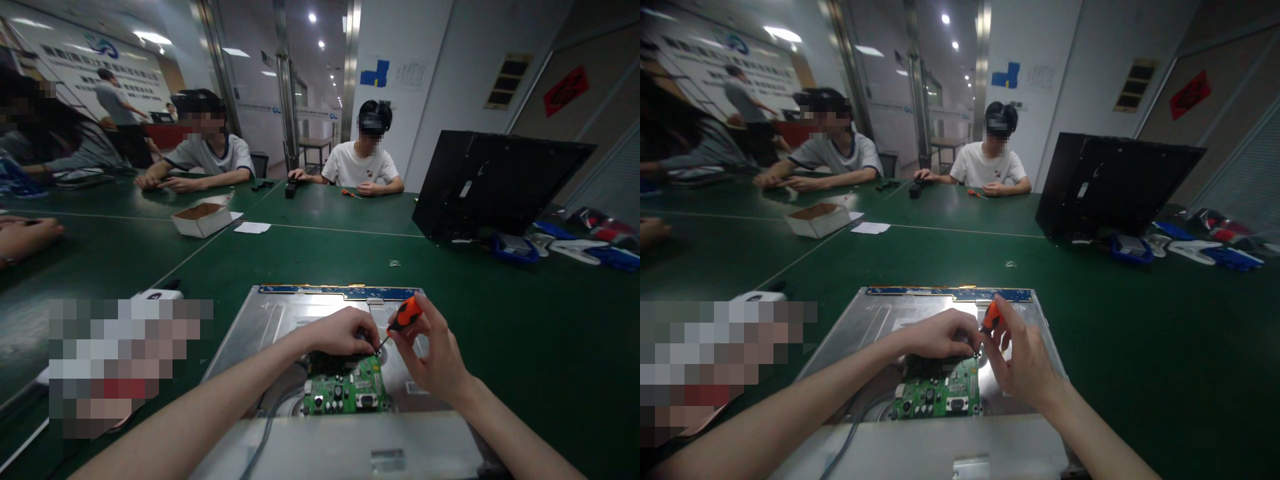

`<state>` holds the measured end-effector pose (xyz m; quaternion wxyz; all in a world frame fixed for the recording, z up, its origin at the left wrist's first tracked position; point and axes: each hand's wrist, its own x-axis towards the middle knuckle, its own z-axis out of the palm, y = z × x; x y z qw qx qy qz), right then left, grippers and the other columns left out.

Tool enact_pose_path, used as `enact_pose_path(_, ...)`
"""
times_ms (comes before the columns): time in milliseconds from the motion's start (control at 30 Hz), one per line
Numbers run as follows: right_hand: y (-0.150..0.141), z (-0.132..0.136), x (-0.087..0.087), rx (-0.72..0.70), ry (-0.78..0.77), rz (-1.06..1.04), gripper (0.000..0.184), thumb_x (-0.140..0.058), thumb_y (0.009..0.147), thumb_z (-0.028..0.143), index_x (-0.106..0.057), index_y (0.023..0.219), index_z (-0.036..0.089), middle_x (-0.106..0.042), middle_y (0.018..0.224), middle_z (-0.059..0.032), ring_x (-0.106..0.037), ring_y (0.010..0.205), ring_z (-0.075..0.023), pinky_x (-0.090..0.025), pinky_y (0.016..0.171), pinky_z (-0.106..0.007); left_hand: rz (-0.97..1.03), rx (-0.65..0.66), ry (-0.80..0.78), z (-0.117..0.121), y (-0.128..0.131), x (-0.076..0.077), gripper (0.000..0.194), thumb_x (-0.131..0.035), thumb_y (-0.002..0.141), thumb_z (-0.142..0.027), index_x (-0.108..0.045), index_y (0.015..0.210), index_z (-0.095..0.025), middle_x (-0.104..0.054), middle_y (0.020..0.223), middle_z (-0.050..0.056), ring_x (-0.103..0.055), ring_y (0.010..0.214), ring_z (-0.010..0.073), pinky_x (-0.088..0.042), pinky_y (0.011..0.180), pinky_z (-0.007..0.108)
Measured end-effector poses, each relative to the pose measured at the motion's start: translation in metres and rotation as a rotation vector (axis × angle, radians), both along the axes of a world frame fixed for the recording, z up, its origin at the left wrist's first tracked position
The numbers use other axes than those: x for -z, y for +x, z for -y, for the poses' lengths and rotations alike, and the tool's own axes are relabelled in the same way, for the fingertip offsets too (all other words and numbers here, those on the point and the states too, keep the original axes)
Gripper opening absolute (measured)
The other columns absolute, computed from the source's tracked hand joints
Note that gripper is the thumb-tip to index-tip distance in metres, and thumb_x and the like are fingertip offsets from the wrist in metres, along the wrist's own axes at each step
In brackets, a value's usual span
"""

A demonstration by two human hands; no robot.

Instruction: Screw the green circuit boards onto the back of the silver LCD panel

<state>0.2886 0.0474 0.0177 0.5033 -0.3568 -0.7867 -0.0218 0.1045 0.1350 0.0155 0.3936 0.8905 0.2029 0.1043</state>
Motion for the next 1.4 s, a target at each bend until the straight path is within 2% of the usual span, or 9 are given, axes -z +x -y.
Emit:
enact_pose_path(133, 0.003, -0.003, 0.007, 0.053, 0.037, -0.011, 0.072, -0.056, 0.09, 0.019, -0.017, 0.149, 0.025, -0.06, 0.077, 0.0011, -0.057, 0.051, -0.012, -0.053, 0.045, -0.025, -0.015, -0.005, 0.026, 0.0, 0.001, -0.001, 0.016, -0.067, 0.075, -0.005, -0.072, 0.084, -0.017, -0.065, 0.077, -0.002, -0.058, 0.072, 0.0121, -0.042, 0.065, 0.019)
enact_pose_path(267, 0.004, -0.004, 0.005, 0.037, 0.041, 0.002, 0.073, -0.058, 0.09, 0.02, -0.017, 0.149, 0.026, -0.06, 0.076, 0.0013, -0.057, 0.051, -0.0125, -0.052, 0.043, -0.024, -0.018, -0.008, 0.045, 0.0, 0.001, -0.001, 0.015, -0.067, 0.075, -0.005, -0.071, 0.084, -0.017, -0.065, 0.076, -0.002, -0.057, 0.068, 0.0112, -0.041, 0.063, 0.019)
enact_pose_path(467, 0.001, 0.0, -0.003, -0.03, -0.006, 0.013, 0.068, -0.046, 0.092, 0.012, -0.014, 0.15, 0.023, -0.067, 0.091, -0.0066, -0.063, 0.059, -0.0142, -0.054, 0.047, -0.025, -0.008, 0.006, 0.014, -0.001, 0.0, 0.0, 0.012, -0.069, 0.076, -0.009, -0.072, 0.085, -0.016, -0.066, 0.08, 0.0, -0.059, 0.074, 0.0132, -0.043, 0.067, 0.02)
enact_pose_path(700, 0.005, -0.004, 0.009, 0.061, 0.045, -0.005, 0.07, -0.056, 0.089, 0.017, -0.019, 0.148, 0.023, -0.061, 0.076, 0.0009, -0.059, 0.051, -0.0128, -0.053, 0.046, -0.025, -0.015, -0.009, 0.024, 0.001, 0.001, -0.001, 0.014, -0.067, 0.076, -0.006, -0.072, 0.084, -0.017, -0.066, 0.077, -0.001, -0.058, 0.072, 0.0127, -0.042, 0.066, 0.02)
enact_pose_path(800, 0.006, -0.005, 0.009, 0.073, 0.067, 0.004, 0.07, -0.057, 0.09, 0.02, -0.019, 0.148, 0.025, -0.058, 0.073, 0.003, -0.057, 0.049, -0.0121, -0.051, 0.044, -0.024, -0.02, -0.013, 0.031, 0.001, 0.001, -0.002, 0.015, -0.067, 0.075, -0.005, -0.072, 0.083, -0.017, -0.065, 0.076, -0.001, -0.057, 0.069, 0.012, -0.041, 0.063, 0.02)
enact_pose_path(1033, 0.002, -0.001, -0.004, 0.006, -0.011, 0.034, 0.071, -0.046, 0.092, 0.014, -0.011, 0.152, 0.025, -0.066, 0.086, -0.0042, -0.063, 0.057, -0.0138, -0.054, 0.047, -0.025, 0.005, -0.004, 0.013, 0.0, 0.001, -0.001, 0.016, -0.066, 0.075, -0.005, -0.072, 0.084, -0.017, -0.066, 0.078, -0.001, -0.059, 0.071, 0.0126, -0.042, 0.066, 0.021)
enact_pose_path(1400, 0.004, -0.005, 0.003, 0.06, 0.087, 0.032, 0.073, -0.057, 0.091, 0.024, -0.016, 0.151, 0.025, -0.059, 0.069, 0.0037, -0.057, 0.047, -0.0122, -0.05, 0.042, -0.023, -0.002, -0.027, 0.011, 0.001, 0.001, 0.0, 0.015, -0.067, 0.074, -0.005, -0.071, 0.084, -0.016, -0.066, 0.077, -0.001, -0.057, 0.068, 0.0115, -0.042, 0.066, 0.02)
